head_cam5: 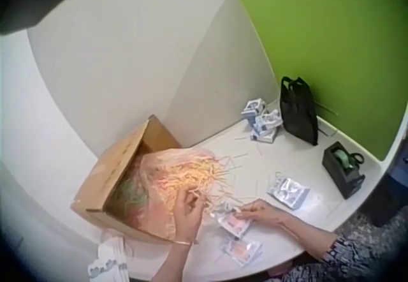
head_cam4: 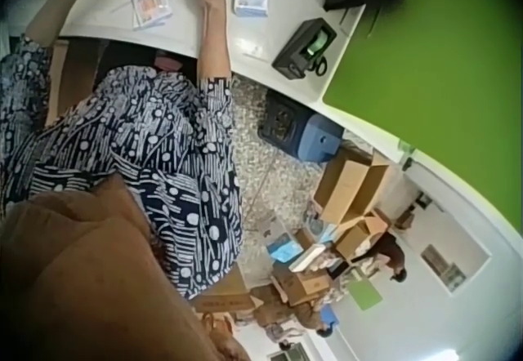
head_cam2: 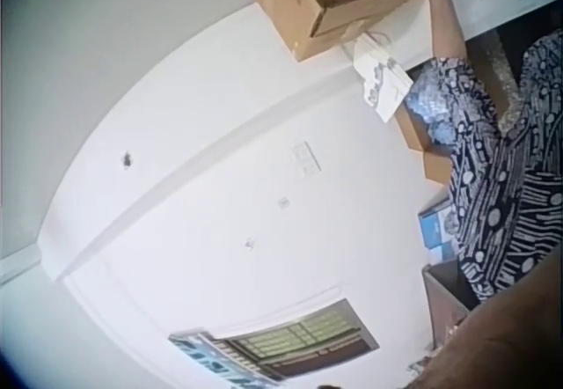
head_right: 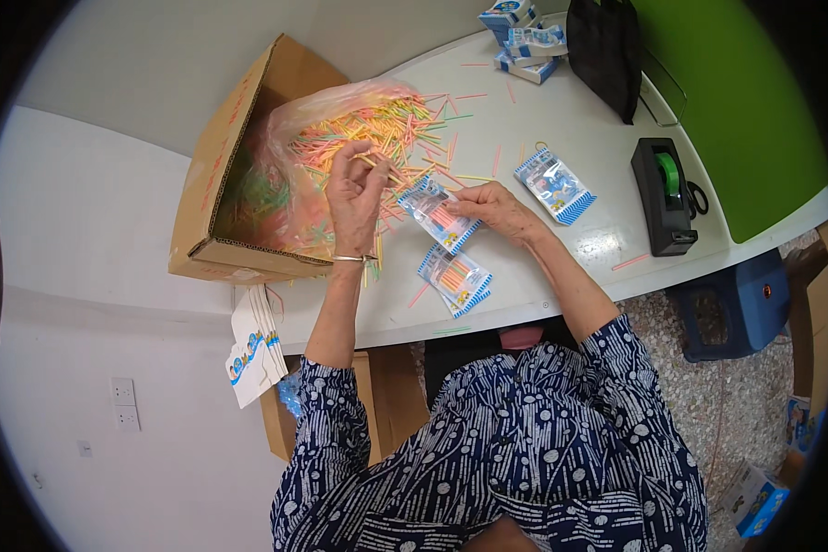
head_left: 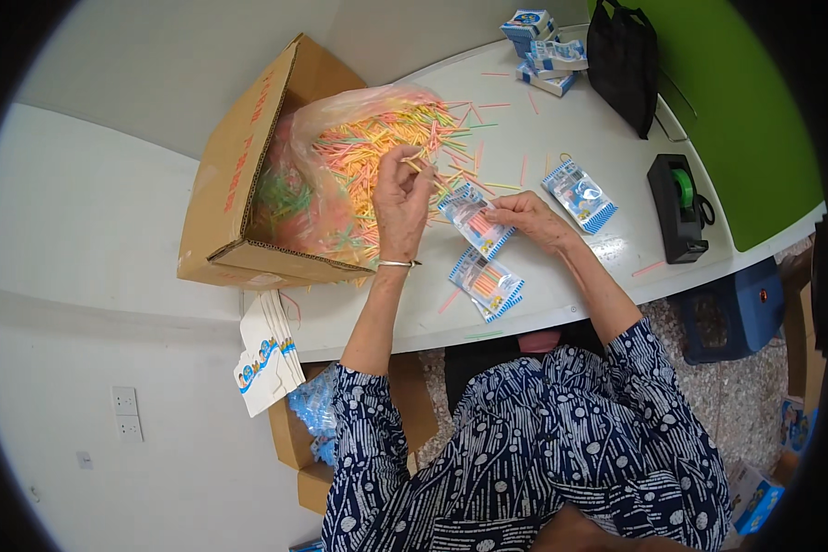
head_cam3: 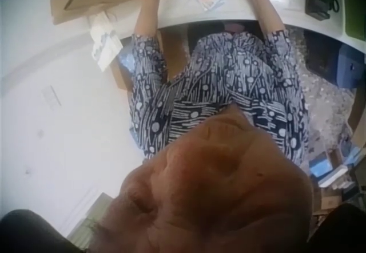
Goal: Packaging small colorful plastic items into individual plastic bags and arranging them on a table in a workshop environment.
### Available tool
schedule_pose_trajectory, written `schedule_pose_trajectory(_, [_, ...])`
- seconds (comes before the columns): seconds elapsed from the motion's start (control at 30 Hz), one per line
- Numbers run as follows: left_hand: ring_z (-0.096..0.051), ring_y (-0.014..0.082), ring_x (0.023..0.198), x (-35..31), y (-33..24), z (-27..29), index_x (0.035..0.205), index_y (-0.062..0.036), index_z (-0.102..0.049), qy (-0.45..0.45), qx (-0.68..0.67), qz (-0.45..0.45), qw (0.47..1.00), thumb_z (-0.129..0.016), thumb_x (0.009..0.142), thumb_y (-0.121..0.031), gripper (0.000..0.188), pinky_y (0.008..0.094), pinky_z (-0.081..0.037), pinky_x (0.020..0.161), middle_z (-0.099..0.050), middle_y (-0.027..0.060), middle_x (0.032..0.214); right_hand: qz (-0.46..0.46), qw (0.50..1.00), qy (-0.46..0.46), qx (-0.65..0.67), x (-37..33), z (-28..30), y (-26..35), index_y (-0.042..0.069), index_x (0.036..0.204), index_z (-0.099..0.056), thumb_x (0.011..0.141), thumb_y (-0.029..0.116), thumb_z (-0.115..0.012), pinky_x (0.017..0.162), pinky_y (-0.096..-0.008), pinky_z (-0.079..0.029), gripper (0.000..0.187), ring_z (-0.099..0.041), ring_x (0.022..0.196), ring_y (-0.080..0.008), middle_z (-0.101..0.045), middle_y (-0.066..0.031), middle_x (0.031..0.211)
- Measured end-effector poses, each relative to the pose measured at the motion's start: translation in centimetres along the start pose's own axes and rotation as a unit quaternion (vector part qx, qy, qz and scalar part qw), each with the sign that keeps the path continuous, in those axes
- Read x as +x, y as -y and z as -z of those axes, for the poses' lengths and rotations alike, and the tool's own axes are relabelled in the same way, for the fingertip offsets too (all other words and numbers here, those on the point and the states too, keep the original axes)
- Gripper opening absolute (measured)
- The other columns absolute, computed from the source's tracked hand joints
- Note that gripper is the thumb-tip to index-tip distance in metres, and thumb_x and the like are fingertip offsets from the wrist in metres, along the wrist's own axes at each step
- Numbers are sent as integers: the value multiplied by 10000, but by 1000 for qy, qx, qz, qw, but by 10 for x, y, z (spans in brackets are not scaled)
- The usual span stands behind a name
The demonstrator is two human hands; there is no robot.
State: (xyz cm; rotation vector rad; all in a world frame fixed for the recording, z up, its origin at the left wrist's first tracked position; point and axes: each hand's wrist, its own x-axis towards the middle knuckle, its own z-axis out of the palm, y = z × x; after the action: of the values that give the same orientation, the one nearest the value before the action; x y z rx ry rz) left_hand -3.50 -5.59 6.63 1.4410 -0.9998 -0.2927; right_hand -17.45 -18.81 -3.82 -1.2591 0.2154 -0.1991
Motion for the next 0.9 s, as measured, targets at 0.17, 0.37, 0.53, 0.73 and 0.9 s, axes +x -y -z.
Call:
schedule_pose_trajectory(0.17, [-560,89,792,-14,11,-7,1101,-12,-509,64,30,27,997,-548,885,-1,220,218,-468,715,-569,20,824,4,1000,9,5,0,-6,1,-14,1039,-658,869,183,-628,748,-195,-439,262,-573,816,-52,-666,-23,906])
schedule_pose_trajectory(0.37, [-556,106,825,-14,35,-1,1026,2,-586,106,234,-89,962,-503,931,-106,167,240,-458,761,-604,34,922,3,999,7,39,0,0,1,-23,1056,-646,872,182,-623,784,-204,-439,276,-576,847,-62,-663,-33,950])
schedule_pose_trajectory(0.53, [-592,249,809,-14,38,0,1005,12,-594,52,111,73,990,-542,875,-156,218,335,-469,737,-627,133,906,21,997,-42,61,-9,9,21,-20,1050,-643,879,182,-615,804,-204,-435,266,-570,859,-56,-657,-20,946])
schedule_pose_trajectory(0.73, [-571,423,737,-43,72,-15,868,9,-551,196,426,-69,881,-504,764,9,114,456,-477,663,-585,235,845,86,988,-92,90,-12,15,32,-19,1063,-644,876,203,-617,770,-196,-419,291,-558,835,-49,-653,-3,923])
schedule_pose_trajectory(0.9, [-558,407,827,-44,76,-19,931,40,-465,192,515,-63,833,-481,745,41,186,466,-466,693,-521,241,878,80,989,-97,74,-12,12,25,4,1048,-652,874,200,-624,749,-185,-415,263,-547,843,-33,-650,10,927])
